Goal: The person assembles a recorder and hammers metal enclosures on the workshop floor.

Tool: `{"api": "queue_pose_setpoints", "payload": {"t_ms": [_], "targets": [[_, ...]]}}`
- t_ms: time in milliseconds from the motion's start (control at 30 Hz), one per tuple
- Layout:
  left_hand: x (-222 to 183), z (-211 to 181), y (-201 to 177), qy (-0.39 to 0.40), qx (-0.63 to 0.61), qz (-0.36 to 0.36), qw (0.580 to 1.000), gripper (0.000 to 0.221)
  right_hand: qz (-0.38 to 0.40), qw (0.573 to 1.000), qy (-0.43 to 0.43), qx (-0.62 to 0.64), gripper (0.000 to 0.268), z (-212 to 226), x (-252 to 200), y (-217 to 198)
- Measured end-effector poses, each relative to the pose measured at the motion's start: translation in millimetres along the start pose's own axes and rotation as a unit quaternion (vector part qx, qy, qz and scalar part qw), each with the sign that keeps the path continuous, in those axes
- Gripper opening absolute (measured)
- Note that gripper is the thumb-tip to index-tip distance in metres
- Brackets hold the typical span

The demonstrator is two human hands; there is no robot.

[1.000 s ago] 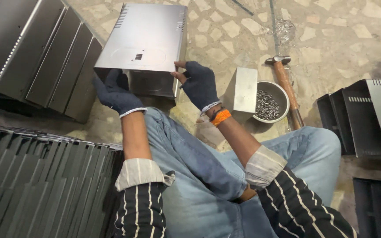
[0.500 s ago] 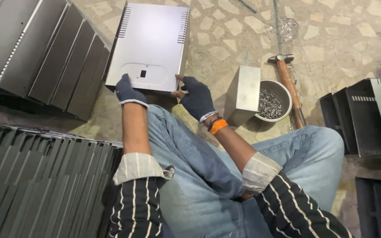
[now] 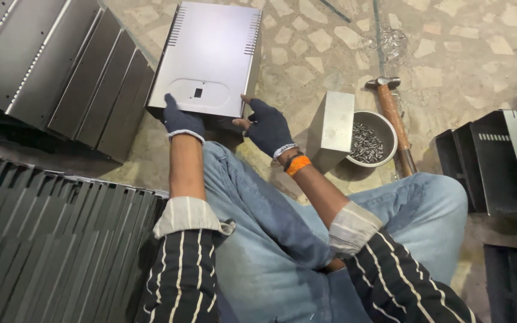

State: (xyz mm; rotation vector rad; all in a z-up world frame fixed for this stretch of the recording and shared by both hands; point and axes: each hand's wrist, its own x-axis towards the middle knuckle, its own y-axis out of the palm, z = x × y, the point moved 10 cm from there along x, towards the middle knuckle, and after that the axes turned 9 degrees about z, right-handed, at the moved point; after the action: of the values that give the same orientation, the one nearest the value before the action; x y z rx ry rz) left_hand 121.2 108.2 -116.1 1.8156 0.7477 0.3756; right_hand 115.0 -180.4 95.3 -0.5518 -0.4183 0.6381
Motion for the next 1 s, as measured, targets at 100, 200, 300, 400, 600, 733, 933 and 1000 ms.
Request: {"api": "queue_pose_setpoints", "payload": {"t_ms": [100,200,300,400,600,733,933,1000], "targets": [[-39.3,-23.3,32.1,0.044,0.011,-0.037,0.998,0.056,-0.029,0.999,-0.025,0.032,0.049,-7.5,-6.5,-28.2],[-127.5,-103.0,63.1,0.207,0.421,-0.359,0.807,0.049,-0.097,0.987,-0.022,0.129,0.029,-13.7,-20.3,-83.7],[-159.0,-104.7,127.4,0.347,0.516,-0.296,0.725,0.042,-0.205,0.967,-0.090,0.119,0.009,-55.7,-54.4,-154.1],[-152.8,-51.7,185.9,0.345,0.598,-0.060,0.721,0.024,-0.282,0.951,-0.005,0.122,0.015,-117.9,-100.2,-207.2],[-190.5,128.2,219.2,0.107,0.606,0.229,0.754,0.023,-0.189,0.942,0.170,-0.218,0.021,-264.4,-147.6,-195.3],[-202.2,181.8,164.4,0.071,0.690,0.253,0.675,0.023,-0.118,0.949,0.185,-0.225,0.023,-303.5,-151.2,-162.7],[-212.3,206.9,149.1,0.033,0.759,0.299,0.578,0.033,-0.106,0.922,0.157,-0.337,0.048,-259.4,-143.0,-155.5],[-214.9,204.0,154.8,0.060,0.755,0.305,0.578,0.032,-0.091,0.921,0.157,-0.344,0.056,-234.6,-138.1,-158.6]]}}
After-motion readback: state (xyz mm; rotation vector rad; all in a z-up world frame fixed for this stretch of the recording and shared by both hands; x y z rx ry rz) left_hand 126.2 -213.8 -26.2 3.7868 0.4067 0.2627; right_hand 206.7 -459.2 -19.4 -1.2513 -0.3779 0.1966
